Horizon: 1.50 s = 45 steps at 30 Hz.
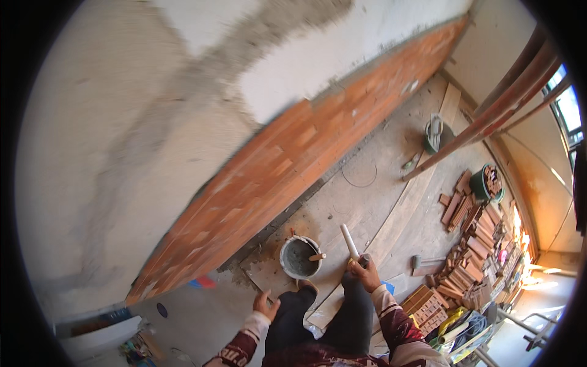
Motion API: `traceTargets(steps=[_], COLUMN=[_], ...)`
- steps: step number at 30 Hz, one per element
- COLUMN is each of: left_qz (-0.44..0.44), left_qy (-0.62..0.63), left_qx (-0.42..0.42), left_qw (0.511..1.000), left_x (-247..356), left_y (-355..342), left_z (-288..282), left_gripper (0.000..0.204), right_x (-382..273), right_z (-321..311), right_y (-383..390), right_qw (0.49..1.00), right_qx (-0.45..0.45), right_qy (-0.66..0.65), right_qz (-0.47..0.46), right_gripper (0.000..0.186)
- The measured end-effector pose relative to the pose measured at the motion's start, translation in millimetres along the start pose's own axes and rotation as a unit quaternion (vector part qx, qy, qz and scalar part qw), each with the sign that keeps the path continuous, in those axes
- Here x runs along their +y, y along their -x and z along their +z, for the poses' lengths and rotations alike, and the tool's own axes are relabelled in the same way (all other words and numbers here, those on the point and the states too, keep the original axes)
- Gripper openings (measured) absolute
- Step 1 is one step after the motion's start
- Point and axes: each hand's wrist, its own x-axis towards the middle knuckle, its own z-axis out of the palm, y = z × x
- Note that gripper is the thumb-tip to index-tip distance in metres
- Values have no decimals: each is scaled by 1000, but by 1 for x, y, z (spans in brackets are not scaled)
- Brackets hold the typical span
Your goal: The person applies mortar to the back of a terracotta tile using a trowel, then places the tile onto a wall section. They use a hammer to tap the tile into position and adjust its alignment. The person repeats this process with additional tiles, ensuring they are level and properly adhered to the wall.
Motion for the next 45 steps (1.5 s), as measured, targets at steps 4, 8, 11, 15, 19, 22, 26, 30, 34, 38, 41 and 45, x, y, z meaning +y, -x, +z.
traceTargets(steps=[4,8,11,15,19,22,26,30,34,38,41,45], left_qz=[90,168,229,234,200,154,150,180,206,192,167,154], left_qy=[64,17,-20,-22,-71,-111,-144,-141,-117,-159,-203,-217], left_qx=[121,227,289,316,270,230,227,210,202,208,193,186], left_qw=[986,959,929,919,939,955,952,951,950,946,946,946], left_x=[77,163,210,254,261,273,267,265,259,250,270,272], left_y=[-48,-87,-124,-178,-224,-228,-235,-241,-248,-255,-244,-243], left_z=[-96,-180,-214,-243,-251,-251,-250,-256,-256,-250,-255,-258], left_gripper=[46,36,30,25,23,24,24,21,22,23,24,23], right_x=[-124,-218,-245,-287,-322,-341,-341,-340,-341,-331,-323,-316], right_z=[79,94,86,74,68,67,77,95,114,130,144,160], right_y=[62,77,57,31,9,3,3,3,13,19,19,17], right_qw=[989,990,993,984,979,978,969,963,961,962,963,961], right_qx=[70,64,56,73,48,59,83,88,108,105,111,96], right_qy=[-58,-61,-41,-112,-143,-155,-205,-231,-231,-232,-232,-246], right_qz=[-113,-106,-98,-119,-136,-125,-112,-110,-103,-95,-80,-78], right_gripper=[25,27,36,26,26,24,23,24,25,25,26,26])
